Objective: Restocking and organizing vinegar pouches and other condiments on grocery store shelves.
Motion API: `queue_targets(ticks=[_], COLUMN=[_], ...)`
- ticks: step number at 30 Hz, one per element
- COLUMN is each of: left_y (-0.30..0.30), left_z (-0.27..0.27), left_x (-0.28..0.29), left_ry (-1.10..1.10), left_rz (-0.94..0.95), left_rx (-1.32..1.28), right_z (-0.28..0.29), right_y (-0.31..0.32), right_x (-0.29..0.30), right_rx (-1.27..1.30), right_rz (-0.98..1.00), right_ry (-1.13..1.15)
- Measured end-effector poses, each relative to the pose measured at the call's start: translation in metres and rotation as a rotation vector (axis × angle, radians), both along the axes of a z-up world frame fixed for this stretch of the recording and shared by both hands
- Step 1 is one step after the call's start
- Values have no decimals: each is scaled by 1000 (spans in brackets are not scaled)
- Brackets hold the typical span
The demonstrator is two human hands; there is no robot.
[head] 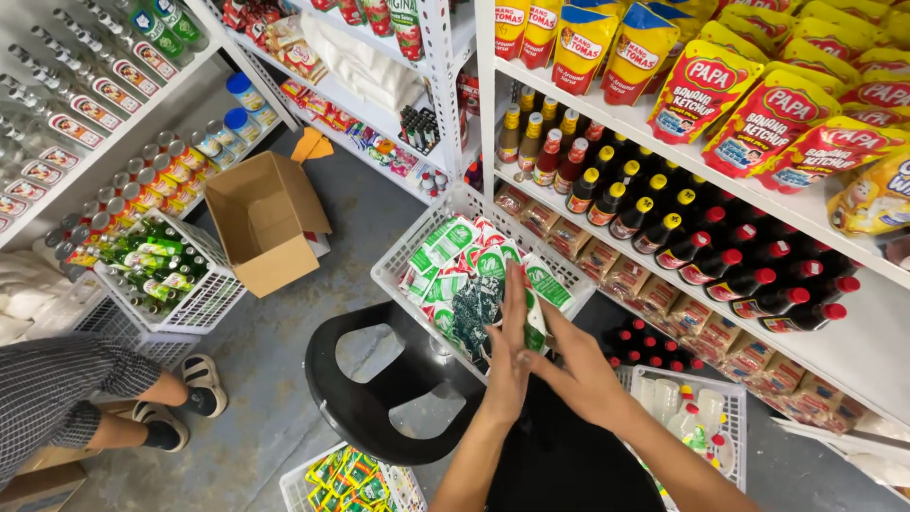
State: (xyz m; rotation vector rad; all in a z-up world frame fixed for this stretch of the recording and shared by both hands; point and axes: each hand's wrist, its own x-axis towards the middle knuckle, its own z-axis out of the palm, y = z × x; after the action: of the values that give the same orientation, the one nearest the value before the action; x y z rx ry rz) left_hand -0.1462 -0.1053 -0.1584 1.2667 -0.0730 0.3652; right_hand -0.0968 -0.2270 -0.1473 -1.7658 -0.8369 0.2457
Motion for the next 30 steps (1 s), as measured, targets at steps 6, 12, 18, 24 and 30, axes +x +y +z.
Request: queue_targets(ticks=[6, 12, 18, 24, 30], left_y=[-6, -4, -13, -23, -26], left_z=[-23, -68, -32, -8, 33], left_x=[-22, -48, -37, 5, 75], left_ry=[113, 79, 61, -42, -257], left_rz=[-91, -19, -127, -147, -207], left_rx=[-93, 40, 171, 117, 162], right_z=[-25, 30, 102, 200, 293], right_y=[-30, -49, -67, -80, -82], right_x=[12, 23, 38, 56, 79], right_rx=[-246, -231, -316, -395, -861], right_rz=[-247, 12, 137, 127, -109], right_ry=[230, 288, 19, -146, -167])
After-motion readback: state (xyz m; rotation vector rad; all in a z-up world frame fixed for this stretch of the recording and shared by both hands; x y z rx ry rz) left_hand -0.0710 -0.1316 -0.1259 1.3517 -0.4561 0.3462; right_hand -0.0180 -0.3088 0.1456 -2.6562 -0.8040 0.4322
